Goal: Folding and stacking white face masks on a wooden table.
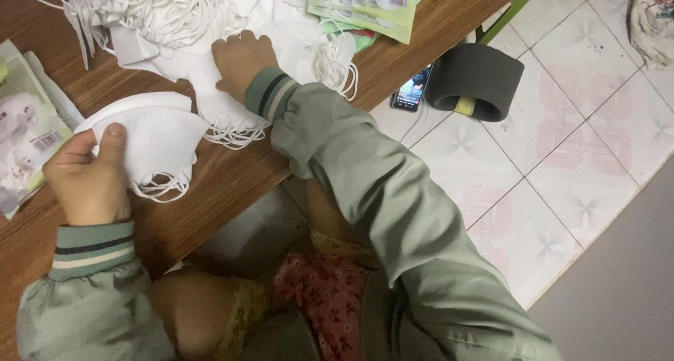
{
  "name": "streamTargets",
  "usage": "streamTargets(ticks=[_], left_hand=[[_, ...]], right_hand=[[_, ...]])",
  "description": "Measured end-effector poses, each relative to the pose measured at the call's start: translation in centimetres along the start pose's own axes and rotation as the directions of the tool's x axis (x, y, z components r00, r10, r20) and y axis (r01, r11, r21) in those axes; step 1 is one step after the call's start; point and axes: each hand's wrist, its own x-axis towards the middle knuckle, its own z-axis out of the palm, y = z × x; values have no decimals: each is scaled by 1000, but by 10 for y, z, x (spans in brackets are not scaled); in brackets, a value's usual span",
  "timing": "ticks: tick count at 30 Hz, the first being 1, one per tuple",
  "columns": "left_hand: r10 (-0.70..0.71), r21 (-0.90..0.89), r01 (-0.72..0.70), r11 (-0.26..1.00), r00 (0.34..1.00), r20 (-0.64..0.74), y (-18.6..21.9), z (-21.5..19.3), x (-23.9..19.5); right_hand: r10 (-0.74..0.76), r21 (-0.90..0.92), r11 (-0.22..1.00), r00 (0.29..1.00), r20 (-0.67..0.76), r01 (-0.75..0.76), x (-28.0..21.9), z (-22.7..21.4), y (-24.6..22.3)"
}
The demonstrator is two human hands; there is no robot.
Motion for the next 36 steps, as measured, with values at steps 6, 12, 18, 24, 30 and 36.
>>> streamTargets(ticks=[6, 12, 18, 24, 30, 36], left_hand=[[-75, -71, 76, 995, 997, 12, -4, 0, 0], [-57, -99, 59, 993, 998, 22, -7, -1, -1], [-21, -15, 21, 1000, 999, -31, -8, 0, 0], [16, -8, -16, 1000, 1000, -14, -15, -1, 2], [4, -48, -5, 999, 1000, -19, -18, -1, 2], [21, -28, -22, 999, 1000, -20, -21, -2, 3]], right_hand=[[-64, -94, 994, 991, -121, 53, -1, 3, -6], [-102, -100, 993, 921, -375, 69, -2, 0, -16], [-61, 134, 988, 991, -122, 77, -8, -30, -27], [-175, 94, 974, 952, -252, 204, -9, -27, -26], [-138, 72, 985, 964, -228, 158, -7, -24, -23], [-116, 86, 987, 974, -194, 134, -3, -15, -20]])
